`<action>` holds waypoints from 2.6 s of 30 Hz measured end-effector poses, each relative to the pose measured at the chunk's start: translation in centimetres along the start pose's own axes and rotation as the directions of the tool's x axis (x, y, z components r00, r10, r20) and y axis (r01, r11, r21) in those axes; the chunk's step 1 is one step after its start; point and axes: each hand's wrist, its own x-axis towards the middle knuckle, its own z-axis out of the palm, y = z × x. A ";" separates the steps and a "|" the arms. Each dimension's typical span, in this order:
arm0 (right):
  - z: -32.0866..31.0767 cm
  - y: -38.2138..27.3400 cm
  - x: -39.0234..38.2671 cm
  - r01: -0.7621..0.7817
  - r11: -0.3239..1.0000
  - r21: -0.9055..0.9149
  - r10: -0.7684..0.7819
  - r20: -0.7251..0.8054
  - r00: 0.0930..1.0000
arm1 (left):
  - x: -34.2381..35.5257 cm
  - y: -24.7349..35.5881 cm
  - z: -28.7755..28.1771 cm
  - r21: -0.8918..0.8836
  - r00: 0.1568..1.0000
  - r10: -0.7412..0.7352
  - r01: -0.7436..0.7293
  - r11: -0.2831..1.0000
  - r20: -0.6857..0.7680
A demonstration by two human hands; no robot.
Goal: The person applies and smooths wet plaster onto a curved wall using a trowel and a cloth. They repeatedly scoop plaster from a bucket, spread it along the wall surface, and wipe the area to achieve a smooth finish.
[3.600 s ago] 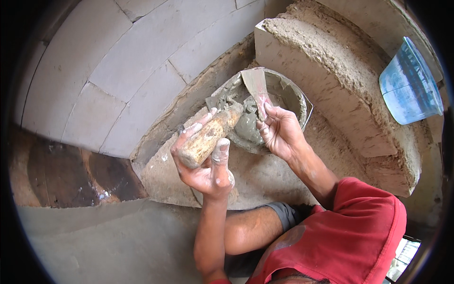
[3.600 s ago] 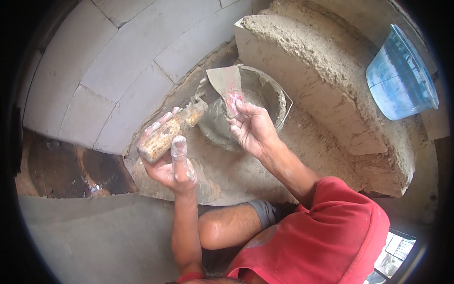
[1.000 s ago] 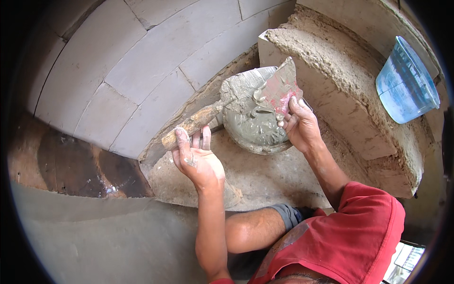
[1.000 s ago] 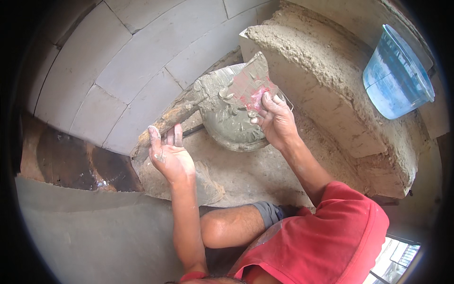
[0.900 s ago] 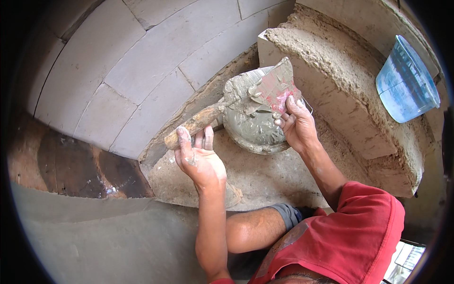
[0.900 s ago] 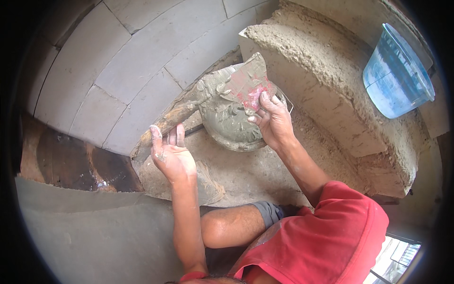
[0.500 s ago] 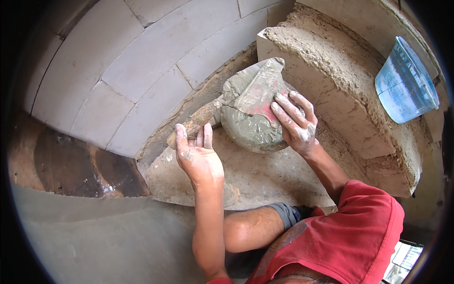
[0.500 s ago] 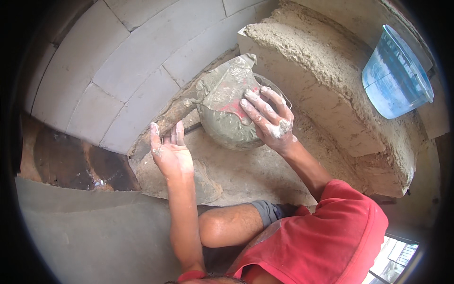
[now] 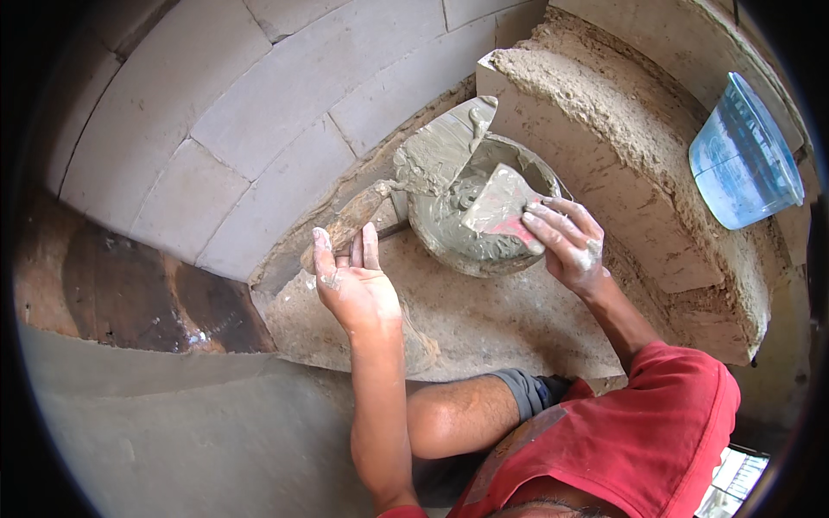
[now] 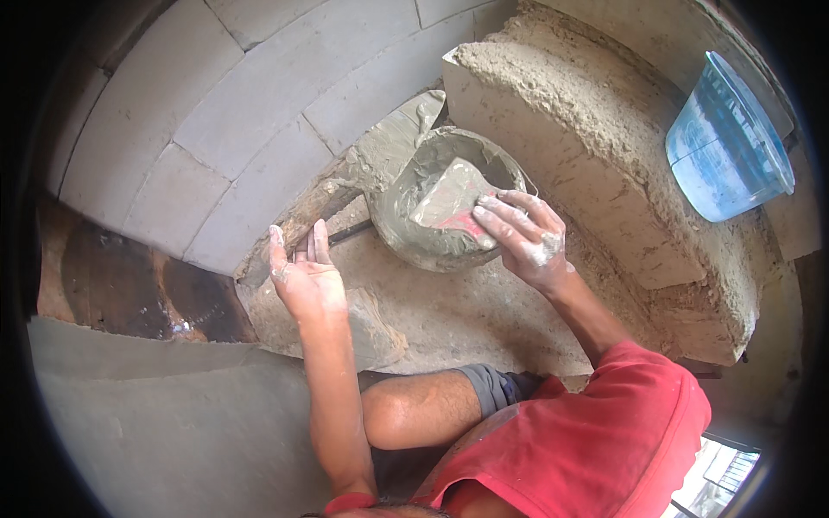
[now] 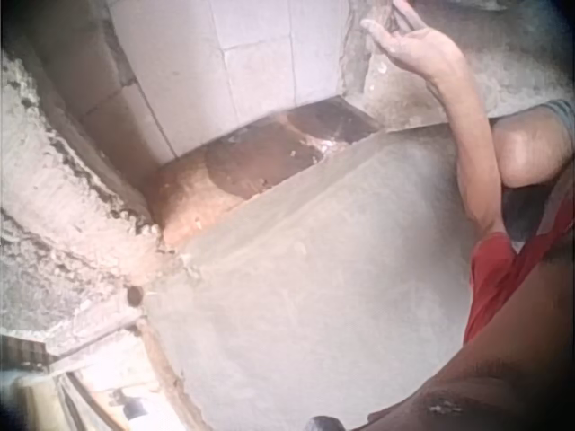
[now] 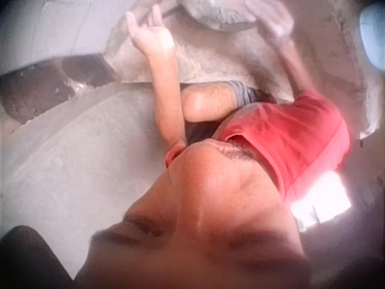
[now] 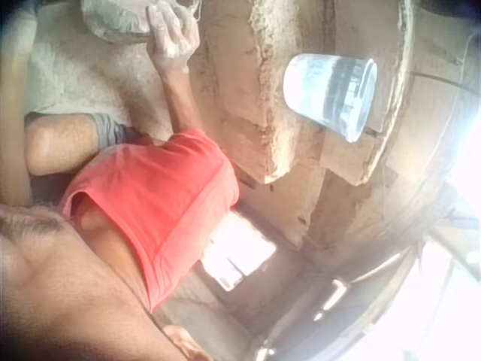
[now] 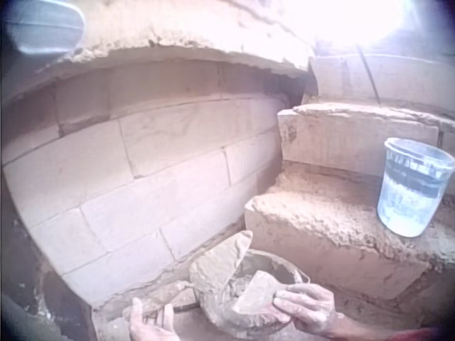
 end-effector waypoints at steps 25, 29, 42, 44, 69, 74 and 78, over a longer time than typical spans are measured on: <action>2.7 0.1 3.1 -0.679 -0.312 0.665 0.684 0.653 0.326 | -0.1 -0.4 0.0 0.024 0.999 -0.043 0.043 0.999 -0.010; 1.0 0.6 3.6 -0.742 -0.276 0.611 0.679 0.671 0.299 | 0.2 -0.5 -0.3 0.008 0.999 -0.046 0.046 0.999 -0.022; 2.2 -1.7 6.4 0.021 0.975 -0.220 -0.081 -0.269 0.960 | 0.0 -0.8 0.0 -0.034 0.997 -0.046 0.044 0.998 -0.065; 3.6 -1.8 6.6 0.049 0.967 -0.251 -0.088 -0.148 0.985 | -0.4 -1.0 0.1 -0.028 0.998 -0.060 0.060 0.998 -0.019; -0.7 1.4 7.4 -0.584 -0.090 0.807 0.687 0.475 0.550 | 0.5 -0.8 -0.1 -0.029 0.995 -0.066 0.064 0.998 -0.079; 2.7 2.6 7.1 -0.663 -0.303 0.685 0.546 0.695 0.468 | -0.5 -0.5 0.0 -0.052 0.993 -0.117 0.118 0.992 0.014; 2.0 4.4 3.9 -0.833 -0.082 0.546 0.622 0.682 0.386 | 0.6 -1.9 -1.2 -0.039 0.994 -0.112 0.111 0.993 -0.020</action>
